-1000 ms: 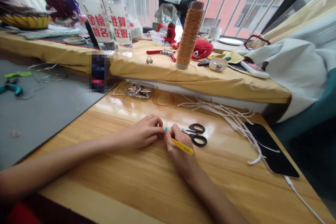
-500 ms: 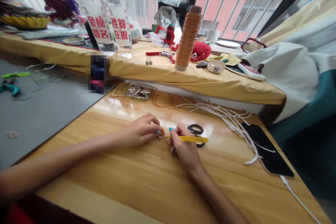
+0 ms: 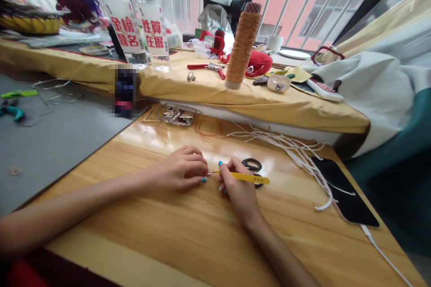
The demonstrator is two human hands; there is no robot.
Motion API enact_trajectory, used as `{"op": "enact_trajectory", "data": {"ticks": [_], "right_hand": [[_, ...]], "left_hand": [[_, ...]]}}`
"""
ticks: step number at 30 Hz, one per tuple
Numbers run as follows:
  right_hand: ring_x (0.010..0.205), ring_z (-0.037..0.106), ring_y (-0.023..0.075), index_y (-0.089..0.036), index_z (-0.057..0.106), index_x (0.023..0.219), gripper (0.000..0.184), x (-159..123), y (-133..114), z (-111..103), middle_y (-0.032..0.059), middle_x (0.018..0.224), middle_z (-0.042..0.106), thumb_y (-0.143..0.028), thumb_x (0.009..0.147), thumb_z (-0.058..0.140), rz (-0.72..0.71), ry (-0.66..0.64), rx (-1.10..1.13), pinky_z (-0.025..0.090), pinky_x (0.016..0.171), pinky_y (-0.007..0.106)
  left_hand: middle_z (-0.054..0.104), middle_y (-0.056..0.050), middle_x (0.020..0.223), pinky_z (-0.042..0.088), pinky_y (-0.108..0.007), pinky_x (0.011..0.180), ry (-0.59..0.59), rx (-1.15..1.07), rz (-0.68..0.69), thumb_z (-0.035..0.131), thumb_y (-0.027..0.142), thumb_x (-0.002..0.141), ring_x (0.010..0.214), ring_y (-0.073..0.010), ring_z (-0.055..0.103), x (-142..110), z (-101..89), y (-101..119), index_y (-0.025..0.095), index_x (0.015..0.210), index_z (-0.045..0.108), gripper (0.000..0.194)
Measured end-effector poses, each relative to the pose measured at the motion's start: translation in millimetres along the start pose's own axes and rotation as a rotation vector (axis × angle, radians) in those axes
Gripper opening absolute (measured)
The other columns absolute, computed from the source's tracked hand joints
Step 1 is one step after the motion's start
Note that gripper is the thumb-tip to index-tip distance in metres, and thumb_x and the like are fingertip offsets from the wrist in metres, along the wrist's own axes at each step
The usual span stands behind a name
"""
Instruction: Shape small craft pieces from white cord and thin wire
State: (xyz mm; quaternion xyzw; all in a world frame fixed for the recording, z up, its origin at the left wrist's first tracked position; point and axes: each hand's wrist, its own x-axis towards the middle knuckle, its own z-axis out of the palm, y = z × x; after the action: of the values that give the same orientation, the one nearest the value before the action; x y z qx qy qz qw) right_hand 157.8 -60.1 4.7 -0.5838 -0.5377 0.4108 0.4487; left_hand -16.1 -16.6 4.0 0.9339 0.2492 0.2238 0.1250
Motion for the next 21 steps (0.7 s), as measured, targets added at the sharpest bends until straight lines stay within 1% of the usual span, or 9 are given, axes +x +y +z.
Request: {"op": "enact_trajectory", "data": {"ticks": [4, 10, 14, 21], "right_hand": [[0.038, 0.046, 0.0077, -0.019, 0.038, 0.057, 0.026, -0.4, 0.1, 0.0, -0.0035, 0.048, 0.051, -0.033, 0.075, 0.049, -0.028, -0.047, -0.05, 0.034, 0.036, 0.018], [0.038, 0.046, 0.0084, -0.019, 0.038, 0.057, 0.025, -0.6, 0.2, 0.2, -0.0026, 0.047, 0.051, -0.033, 0.075, 0.048, -0.061, -0.061, -0.085, 0.035, 0.038, 0.019], [0.039, 0.047, 0.0087, -0.019, 0.038, 0.056, 0.026, -1.0, 0.1, 0.1, -0.0031, 0.047, 0.051, -0.033, 0.075, 0.049, -0.069, -0.072, -0.096, 0.035, 0.038, 0.019], [0.039, 0.046, 0.0088, -0.02, 0.037, 0.056, 0.026, -1.7, -0.9, 0.9, -0.0043, 0.046, 0.05, -0.032, 0.076, 0.048, -0.081, -0.093, -0.162, 0.036, 0.04, 0.019]], "left_hand": [[0.059, -0.003, 0.086, 0.031, -0.03, 0.081, -0.002, 0.021, 0.01, 0.045, 0.037, 0.079, 0.088, -0.0161, 0.044, -0.5, -0.1, 0.4, 0.018, 0.084, 0.058, 0.024], [0.059, -0.003, 0.086, 0.032, -0.03, 0.079, -0.004, 0.007, 0.025, 0.045, 0.028, 0.079, 0.087, -0.0155, 0.044, -0.5, 1.9, 0.2, 0.018, 0.084, 0.057, 0.017], [0.06, -0.003, 0.086, 0.032, -0.03, 0.079, -0.005, -0.002, 0.033, 0.044, 0.027, 0.079, 0.088, -0.0157, 0.044, -0.4, 1.2, 0.6, 0.018, 0.085, 0.057, 0.017], [0.06, -0.002, 0.089, 0.031, -0.03, 0.08, -0.046, 0.007, 0.028, 0.042, 0.026, 0.081, 0.088, -0.016, 0.043, -0.3, -0.9, 2.1, 0.018, 0.088, 0.057, 0.019]]}}
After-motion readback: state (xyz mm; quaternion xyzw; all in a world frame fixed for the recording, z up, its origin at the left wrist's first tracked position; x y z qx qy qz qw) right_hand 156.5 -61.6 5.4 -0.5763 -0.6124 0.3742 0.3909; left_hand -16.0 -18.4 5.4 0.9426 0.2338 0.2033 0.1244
